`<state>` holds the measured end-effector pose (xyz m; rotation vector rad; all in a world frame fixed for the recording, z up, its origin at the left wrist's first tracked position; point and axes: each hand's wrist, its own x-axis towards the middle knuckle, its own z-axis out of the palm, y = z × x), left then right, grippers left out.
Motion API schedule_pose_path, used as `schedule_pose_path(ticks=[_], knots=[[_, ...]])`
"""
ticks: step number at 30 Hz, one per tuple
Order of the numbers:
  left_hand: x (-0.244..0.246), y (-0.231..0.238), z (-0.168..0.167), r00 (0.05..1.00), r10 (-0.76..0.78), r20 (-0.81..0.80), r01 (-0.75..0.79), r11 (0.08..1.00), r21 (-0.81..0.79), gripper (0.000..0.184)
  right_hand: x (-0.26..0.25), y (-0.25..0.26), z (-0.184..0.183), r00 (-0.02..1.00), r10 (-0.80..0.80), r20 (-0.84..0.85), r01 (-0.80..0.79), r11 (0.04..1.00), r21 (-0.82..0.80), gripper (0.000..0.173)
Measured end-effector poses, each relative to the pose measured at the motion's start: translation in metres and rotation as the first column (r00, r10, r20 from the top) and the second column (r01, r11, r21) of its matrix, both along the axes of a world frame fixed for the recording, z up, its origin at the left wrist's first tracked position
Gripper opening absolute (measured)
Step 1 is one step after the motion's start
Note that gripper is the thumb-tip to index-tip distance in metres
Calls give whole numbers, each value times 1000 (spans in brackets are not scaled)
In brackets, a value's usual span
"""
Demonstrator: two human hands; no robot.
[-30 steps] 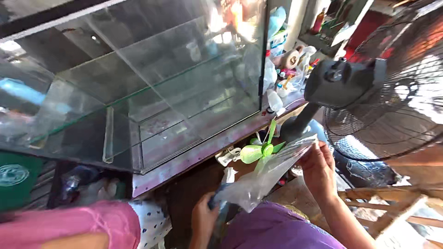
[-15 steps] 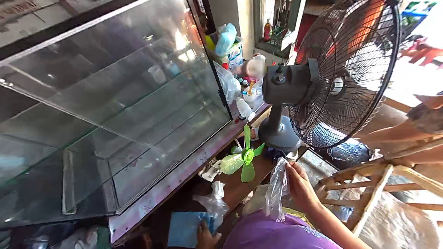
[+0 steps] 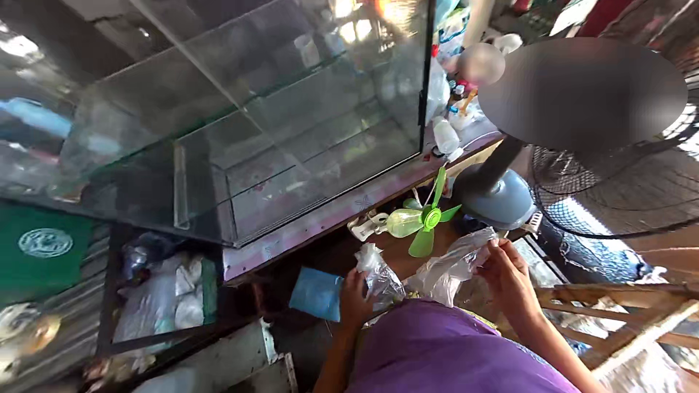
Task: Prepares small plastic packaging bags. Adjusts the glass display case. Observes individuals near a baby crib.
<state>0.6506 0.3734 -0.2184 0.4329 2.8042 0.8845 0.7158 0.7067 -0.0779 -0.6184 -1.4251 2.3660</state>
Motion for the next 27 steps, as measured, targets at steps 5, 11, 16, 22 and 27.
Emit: schedule_pose_path(ticks=[5, 11, 16, 22, 27], knots=[[2, 15, -39, 960, -259, 108, 280, 910, -304, 80, -3, -2, 1, 998, 33, 55, -35, 998, 44, 16], [-15, 9, -29, 876, -57, 479, 193, 951, -240, 29, 7, 7, -1, 996, 19, 89, -33, 988, 151, 15], [20, 11, -16, 853, 150, 499, -14, 964, -266, 34, 8, 16, -9, 994, -16, 112, -2, 988, 157, 16], [58, -5, -34, 877, 314, 363, -340, 941, 7, 31, -4, 8, -10, 991, 20, 133, -39, 989, 143, 16], [47, 3, -31, 801, 429, 417, -418, 900, -121, 78, -15, -1, -16, 980, 116, 164, -137, 983, 126, 14]])
